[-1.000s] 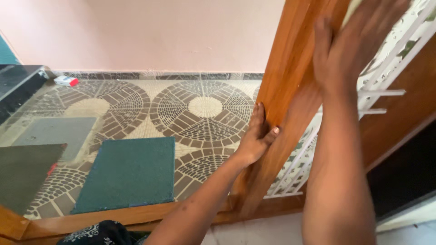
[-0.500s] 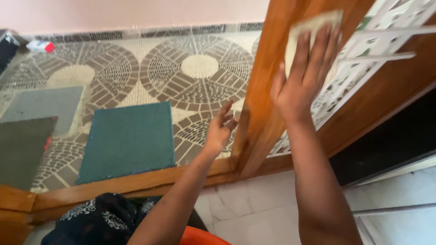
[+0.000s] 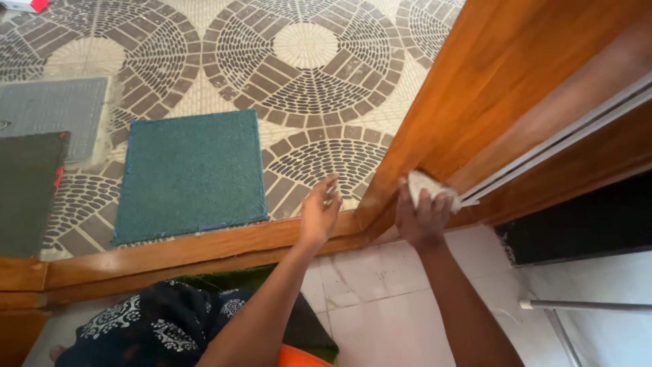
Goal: The person wipes a carved wooden door and its frame with a white cloth. They start on the central carved panel, then move to the vertical and horizontal edges of the door frame, cleaning the surface thoroughly.
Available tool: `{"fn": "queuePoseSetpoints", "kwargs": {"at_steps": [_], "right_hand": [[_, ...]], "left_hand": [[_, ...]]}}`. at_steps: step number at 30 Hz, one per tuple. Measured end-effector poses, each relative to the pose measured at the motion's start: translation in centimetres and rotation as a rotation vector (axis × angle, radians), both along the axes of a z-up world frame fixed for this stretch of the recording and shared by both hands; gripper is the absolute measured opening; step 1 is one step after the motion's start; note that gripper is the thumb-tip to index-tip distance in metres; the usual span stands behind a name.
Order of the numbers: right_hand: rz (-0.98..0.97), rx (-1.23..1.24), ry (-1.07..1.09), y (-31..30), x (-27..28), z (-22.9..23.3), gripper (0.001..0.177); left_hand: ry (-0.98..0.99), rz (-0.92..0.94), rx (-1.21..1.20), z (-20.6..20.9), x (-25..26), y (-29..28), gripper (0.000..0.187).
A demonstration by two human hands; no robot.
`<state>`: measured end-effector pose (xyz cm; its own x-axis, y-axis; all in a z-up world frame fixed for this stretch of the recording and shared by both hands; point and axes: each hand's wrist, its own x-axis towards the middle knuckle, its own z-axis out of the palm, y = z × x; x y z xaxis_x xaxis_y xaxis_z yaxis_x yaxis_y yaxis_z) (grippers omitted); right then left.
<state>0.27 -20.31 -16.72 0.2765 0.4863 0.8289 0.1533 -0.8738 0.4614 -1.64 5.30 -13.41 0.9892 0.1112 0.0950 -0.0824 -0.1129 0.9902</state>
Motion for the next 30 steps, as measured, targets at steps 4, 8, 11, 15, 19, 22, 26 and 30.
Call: {"fn": "queuePoseSetpoints", "kwargs": {"at_steps": [4, 8, 11, 15, 19, 22, 26, 30], "right_hand": [[0.034, -0.101, 0.283, -1.0, -2.4, -4.7, 0.036], [-0.011, -0.367, 0.494, -1.3, -4.0, -7.1, 0.044], [-0.001, -0.510, 0.637, -0.3, -5.1, -8.0, 0.054], [-0.077, -0.741, 0.666, 2.7, -5.9, -10.0, 0.056], [0.010, -0.458, 0.981, 7.7, -4.7, -12.3, 0.045], [0.235, -0.205, 0.924, 10.1, -2.0, -12.4, 0.048], [0.186, -0.339, 0.803, 11.8, 1.1, -14.9, 0.048], [-0.142, -0.332, 1.418, 11.2, 3.7, -19.2, 0.033]], "left_hand": [[0.012, -0.048, 0.078, 0.2, -0.8, -0.7, 0.052], [0.015, -0.080, 0.107, 0.7, -1.2, -1.3, 0.055], [0.002, -0.085, 0.108, 1.1, -1.4, -1.5, 0.056], [0.022, -0.089, 0.120, 1.8, -1.8, -1.5, 0.056], [0.043, -0.072, 0.057, 2.1, -1.7, -1.3, 0.054], [-0.046, -0.014, -0.080, 1.6, -0.7, -0.5, 0.051], [-0.134, 0.055, -0.167, 2.3, 0.7, 2.4, 0.050], [-0.049, 0.032, -0.007, 4.4, -0.1, 5.8, 0.046]]}}
